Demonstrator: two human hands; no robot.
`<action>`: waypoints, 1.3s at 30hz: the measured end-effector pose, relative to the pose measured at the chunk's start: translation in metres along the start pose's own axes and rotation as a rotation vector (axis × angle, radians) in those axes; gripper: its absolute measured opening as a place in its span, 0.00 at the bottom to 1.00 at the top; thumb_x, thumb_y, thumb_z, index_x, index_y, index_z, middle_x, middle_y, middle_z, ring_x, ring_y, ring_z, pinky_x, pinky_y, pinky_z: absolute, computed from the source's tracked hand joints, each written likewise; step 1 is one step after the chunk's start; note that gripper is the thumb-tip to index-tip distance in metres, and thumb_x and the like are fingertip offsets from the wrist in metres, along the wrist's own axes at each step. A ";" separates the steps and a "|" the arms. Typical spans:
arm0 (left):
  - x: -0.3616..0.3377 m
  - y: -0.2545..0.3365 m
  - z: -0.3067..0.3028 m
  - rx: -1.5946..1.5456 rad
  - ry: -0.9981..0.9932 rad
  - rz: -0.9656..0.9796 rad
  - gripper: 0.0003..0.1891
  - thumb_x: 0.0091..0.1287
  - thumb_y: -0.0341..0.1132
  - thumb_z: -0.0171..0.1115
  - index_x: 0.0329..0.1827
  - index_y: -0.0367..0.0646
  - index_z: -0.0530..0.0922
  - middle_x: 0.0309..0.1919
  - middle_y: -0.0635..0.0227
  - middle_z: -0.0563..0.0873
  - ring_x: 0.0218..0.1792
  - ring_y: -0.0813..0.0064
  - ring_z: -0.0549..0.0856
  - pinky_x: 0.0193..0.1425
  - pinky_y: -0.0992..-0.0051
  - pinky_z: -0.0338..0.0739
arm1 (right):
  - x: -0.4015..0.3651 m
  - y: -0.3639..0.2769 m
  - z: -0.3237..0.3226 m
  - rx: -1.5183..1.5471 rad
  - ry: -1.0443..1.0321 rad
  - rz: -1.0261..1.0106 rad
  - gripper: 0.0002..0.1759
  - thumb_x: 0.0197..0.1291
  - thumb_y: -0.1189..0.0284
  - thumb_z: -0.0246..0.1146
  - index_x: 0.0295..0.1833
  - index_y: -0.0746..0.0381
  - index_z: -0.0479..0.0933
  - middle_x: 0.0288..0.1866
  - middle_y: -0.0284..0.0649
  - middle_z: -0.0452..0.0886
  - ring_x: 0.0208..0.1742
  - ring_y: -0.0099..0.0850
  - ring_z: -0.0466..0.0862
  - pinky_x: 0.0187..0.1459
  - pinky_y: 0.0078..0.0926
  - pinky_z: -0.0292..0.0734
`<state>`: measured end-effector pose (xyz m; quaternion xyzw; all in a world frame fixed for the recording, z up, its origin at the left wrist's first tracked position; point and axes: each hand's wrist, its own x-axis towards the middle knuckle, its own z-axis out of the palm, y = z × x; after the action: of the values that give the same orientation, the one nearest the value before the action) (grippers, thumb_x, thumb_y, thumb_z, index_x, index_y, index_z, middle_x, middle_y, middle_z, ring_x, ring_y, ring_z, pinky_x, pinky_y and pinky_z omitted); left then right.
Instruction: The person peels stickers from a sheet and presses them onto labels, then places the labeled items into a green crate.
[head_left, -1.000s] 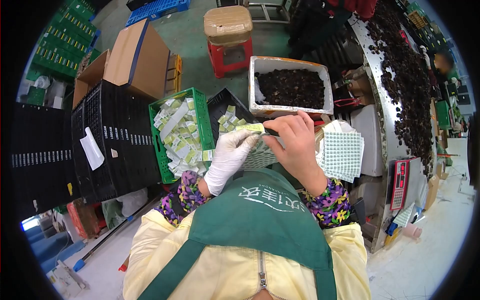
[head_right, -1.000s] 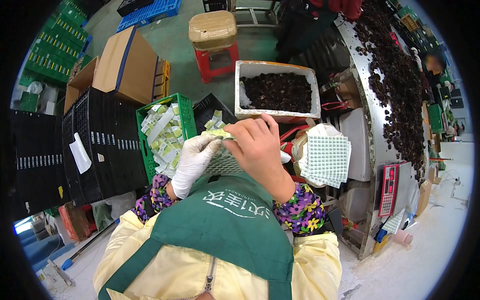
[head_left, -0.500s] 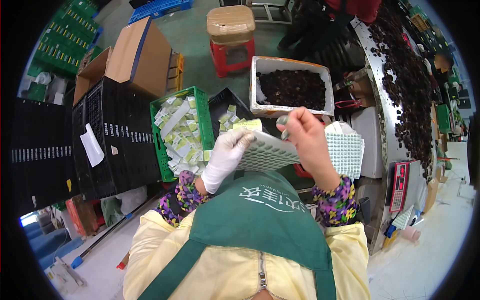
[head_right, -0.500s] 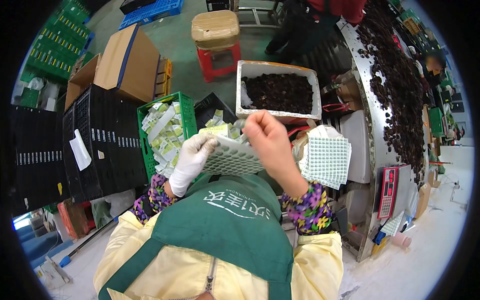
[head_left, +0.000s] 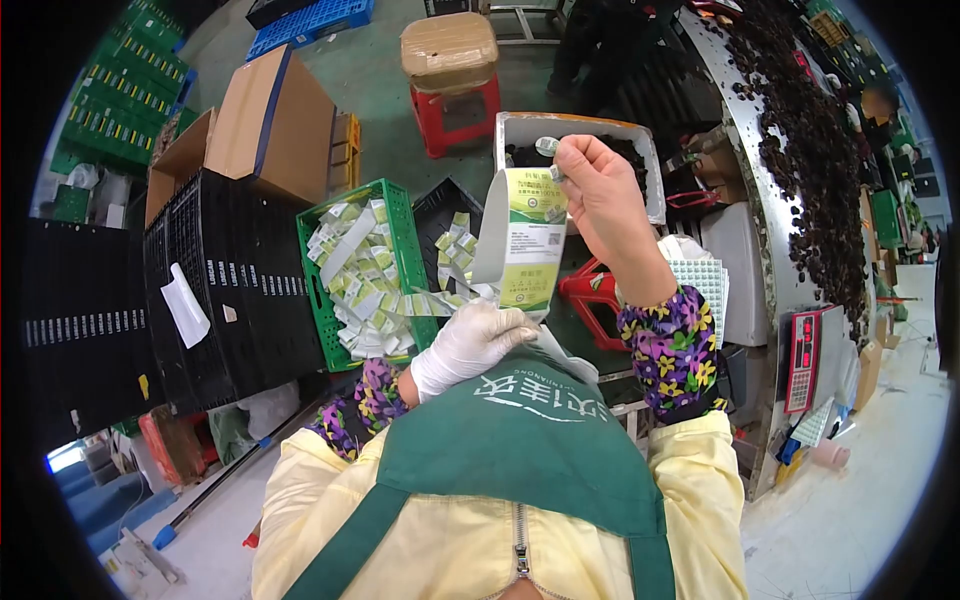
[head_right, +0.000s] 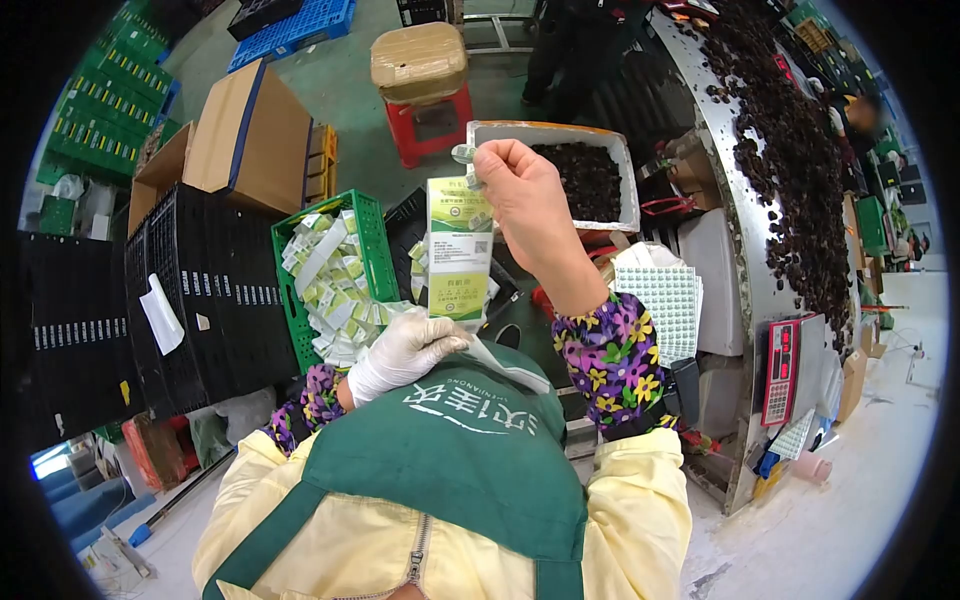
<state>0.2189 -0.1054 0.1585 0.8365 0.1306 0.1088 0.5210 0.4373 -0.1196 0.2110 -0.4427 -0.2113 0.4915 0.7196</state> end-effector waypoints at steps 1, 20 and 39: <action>0.000 0.002 -0.001 0.000 0.029 0.005 0.05 0.64 0.34 0.65 0.37 0.43 0.84 0.29 0.59 0.86 0.33 0.57 0.85 0.37 0.65 0.77 | -0.001 -0.001 -0.002 -0.130 0.064 0.044 0.06 0.69 0.71 0.59 0.43 0.63 0.75 0.31 0.26 0.74 0.27 0.11 0.67 0.28 0.11 0.63; 0.009 0.006 -0.022 0.163 0.255 0.133 0.07 0.60 0.36 0.68 0.39 0.48 0.85 0.40 0.62 0.87 0.41 0.55 0.84 0.44 0.61 0.77 | -0.061 0.031 -0.005 -0.826 -0.097 0.188 0.14 0.64 0.66 0.66 0.39 0.68 0.77 0.28 0.28 0.78 0.30 0.14 0.73 0.32 0.20 0.70; 0.002 0.012 -0.023 0.112 0.210 0.022 0.05 0.63 0.36 0.66 0.37 0.45 0.85 0.33 0.60 0.87 0.39 0.57 0.85 0.47 0.63 0.77 | -0.062 0.032 0.003 -0.465 -0.074 -0.071 0.14 0.64 0.77 0.61 0.53 0.66 0.71 0.33 0.28 0.73 0.34 0.15 0.71 0.39 0.16 0.69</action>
<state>0.2149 -0.0900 0.1794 0.8496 0.1814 0.1941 0.4556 0.3923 -0.1696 0.1939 -0.5705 -0.3604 0.4198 0.6070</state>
